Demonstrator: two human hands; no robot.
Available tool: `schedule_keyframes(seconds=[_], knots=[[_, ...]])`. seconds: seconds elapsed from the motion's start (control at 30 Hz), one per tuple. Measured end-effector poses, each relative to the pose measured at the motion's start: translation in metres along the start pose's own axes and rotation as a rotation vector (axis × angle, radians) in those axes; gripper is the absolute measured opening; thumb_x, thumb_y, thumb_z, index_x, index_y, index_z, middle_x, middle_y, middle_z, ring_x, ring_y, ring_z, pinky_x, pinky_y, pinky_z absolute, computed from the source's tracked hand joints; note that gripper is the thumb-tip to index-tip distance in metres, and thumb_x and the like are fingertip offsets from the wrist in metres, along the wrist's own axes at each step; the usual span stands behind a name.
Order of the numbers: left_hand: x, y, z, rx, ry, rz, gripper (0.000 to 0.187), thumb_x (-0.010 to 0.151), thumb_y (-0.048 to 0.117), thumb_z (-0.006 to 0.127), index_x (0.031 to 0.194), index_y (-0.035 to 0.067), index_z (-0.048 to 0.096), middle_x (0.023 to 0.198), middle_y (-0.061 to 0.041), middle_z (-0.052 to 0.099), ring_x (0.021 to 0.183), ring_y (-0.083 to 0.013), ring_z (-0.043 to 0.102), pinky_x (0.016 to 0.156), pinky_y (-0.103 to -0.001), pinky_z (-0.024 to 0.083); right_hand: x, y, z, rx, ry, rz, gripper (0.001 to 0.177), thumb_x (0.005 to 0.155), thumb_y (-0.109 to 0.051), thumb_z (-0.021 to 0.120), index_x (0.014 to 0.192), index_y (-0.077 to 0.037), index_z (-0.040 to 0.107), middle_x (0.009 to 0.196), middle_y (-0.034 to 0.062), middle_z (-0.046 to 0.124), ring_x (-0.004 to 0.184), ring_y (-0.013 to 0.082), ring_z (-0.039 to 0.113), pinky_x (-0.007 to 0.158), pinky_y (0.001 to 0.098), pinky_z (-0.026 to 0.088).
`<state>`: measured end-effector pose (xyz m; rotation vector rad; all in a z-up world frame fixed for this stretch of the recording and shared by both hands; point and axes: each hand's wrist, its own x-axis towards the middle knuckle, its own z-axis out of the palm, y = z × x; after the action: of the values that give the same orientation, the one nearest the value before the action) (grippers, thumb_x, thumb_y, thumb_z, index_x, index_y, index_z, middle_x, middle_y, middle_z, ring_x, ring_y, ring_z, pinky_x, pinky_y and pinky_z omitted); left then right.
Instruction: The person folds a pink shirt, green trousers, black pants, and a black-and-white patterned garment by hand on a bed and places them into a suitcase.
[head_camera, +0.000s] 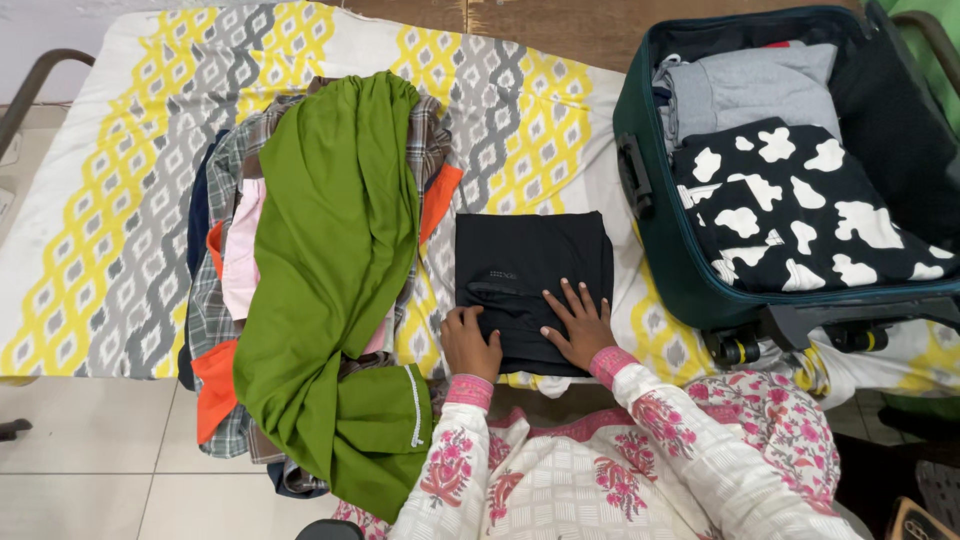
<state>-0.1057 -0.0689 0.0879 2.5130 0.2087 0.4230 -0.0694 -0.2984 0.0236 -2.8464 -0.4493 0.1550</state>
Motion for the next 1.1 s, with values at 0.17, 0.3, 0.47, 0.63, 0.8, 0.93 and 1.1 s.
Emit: schedule_keyframes(seconds=[0.17, 0.3, 0.47, 0.63, 0.8, 0.93, 1.1], knots=[[0.006, -0.024, 0.015, -0.254, -0.085, -0.263, 0.078, 0.068, 0.012, 0.090, 0.135, 0.004, 0.051, 0.130, -0.017, 0.051, 0.118, -0.0398, 0.057, 0.098, -0.046, 0.049, -0.050, -0.012, -0.025, 0.049, -0.117, -0.069, 0.094, 0.078, -0.061, 0.072, 0.157, -0.034, 0.028, 0.168, 0.0148, 0.012, 0.152, 0.0482, 0.011, 0.116, 0.0620, 0.026], [0.008, -0.037, 0.027, -0.252, -0.136, -0.356, 0.070, 0.071, 0.017, 0.094, 0.126, 0.002, 0.053, 0.128, -0.016, 0.053, 0.116, -0.0360, 0.061, 0.095, -0.044, 0.055, -0.051, -0.035, -0.046, -0.091, -0.203, 0.018, 0.104, 0.075, -0.058, 0.077, 0.160, -0.033, 0.025, 0.170, 0.0145, 0.012, 0.154, 0.0473, 0.013, 0.119, 0.0598, 0.026], [0.003, -0.043, 0.050, -0.758, -0.101, -0.780, 0.068, 0.073, 0.007, 0.089, 0.126, -0.008, 0.050, 0.125, -0.022, 0.056, 0.095, -0.0337, 0.072, 0.061, -0.037, 0.067, -0.048, -0.067, -0.069, -0.213, -0.267, 0.088, 0.108, 0.078, -0.068, 0.074, 0.160, -0.025, 0.019, 0.166, 0.0200, 0.008, 0.155, 0.0434, 0.007, 0.120, 0.0668, 0.010], [-0.003, -0.040, 0.058, -0.689, -0.146, -0.725, 0.065, 0.076, 0.013, 0.085, 0.127, -0.006, 0.050, 0.111, -0.023, 0.068, 0.087, -0.0352, 0.076, 0.060, -0.040, 0.067, -0.038, -0.081, -0.050, -0.029, 0.025, -0.074, 0.094, 0.084, -0.066, 0.069, 0.157, -0.020, 0.032, 0.158, 0.0296, 0.028, 0.151, 0.0412, 0.019, 0.119, 0.0652, 0.008], [-0.006, -0.052, 0.073, -0.592, -0.120, -0.630, 0.063, 0.077, 0.024, 0.081, 0.125, -0.006, 0.055, 0.104, -0.022, 0.069, 0.090, -0.0368, 0.075, 0.065, -0.044, 0.067, -0.029, -0.073, -0.038, -0.118, 0.085, -0.154, 0.081, 0.087, -0.053, 0.067, 0.155, -0.019, 0.037, 0.152, 0.0297, 0.039, 0.147, 0.0407, 0.030, 0.121, 0.0587, 0.016], [-0.005, -0.074, 0.088, -0.259, -0.034, -0.378, 0.050, 0.081, 0.035, 0.083, 0.108, -0.006, 0.070, 0.106, -0.024, 0.069, 0.102, -0.0443, 0.066, 0.090, -0.049, 0.052, -0.029, -0.065, -0.042, -0.222, -0.025, -0.168, 0.084, 0.081, -0.027, 0.072, 0.156, -0.021, 0.037, 0.154, 0.0240, 0.040, 0.146, 0.0354, 0.035, 0.120, 0.0550, 0.022], [-0.007, -0.079, 0.089, -0.255, 0.041, -0.325, 0.059, 0.079, 0.037, 0.083, 0.114, -0.007, 0.066, 0.113, -0.025, 0.062, 0.106, -0.0416, 0.060, 0.093, -0.046, 0.049, -0.033, -0.038, -0.038, -0.247, 0.039, -0.096, 0.084, 0.075, -0.009, 0.073, 0.152, -0.021, 0.043, 0.156, 0.0106, 0.044, 0.145, 0.0328, 0.039, 0.113, 0.0542, 0.036]])
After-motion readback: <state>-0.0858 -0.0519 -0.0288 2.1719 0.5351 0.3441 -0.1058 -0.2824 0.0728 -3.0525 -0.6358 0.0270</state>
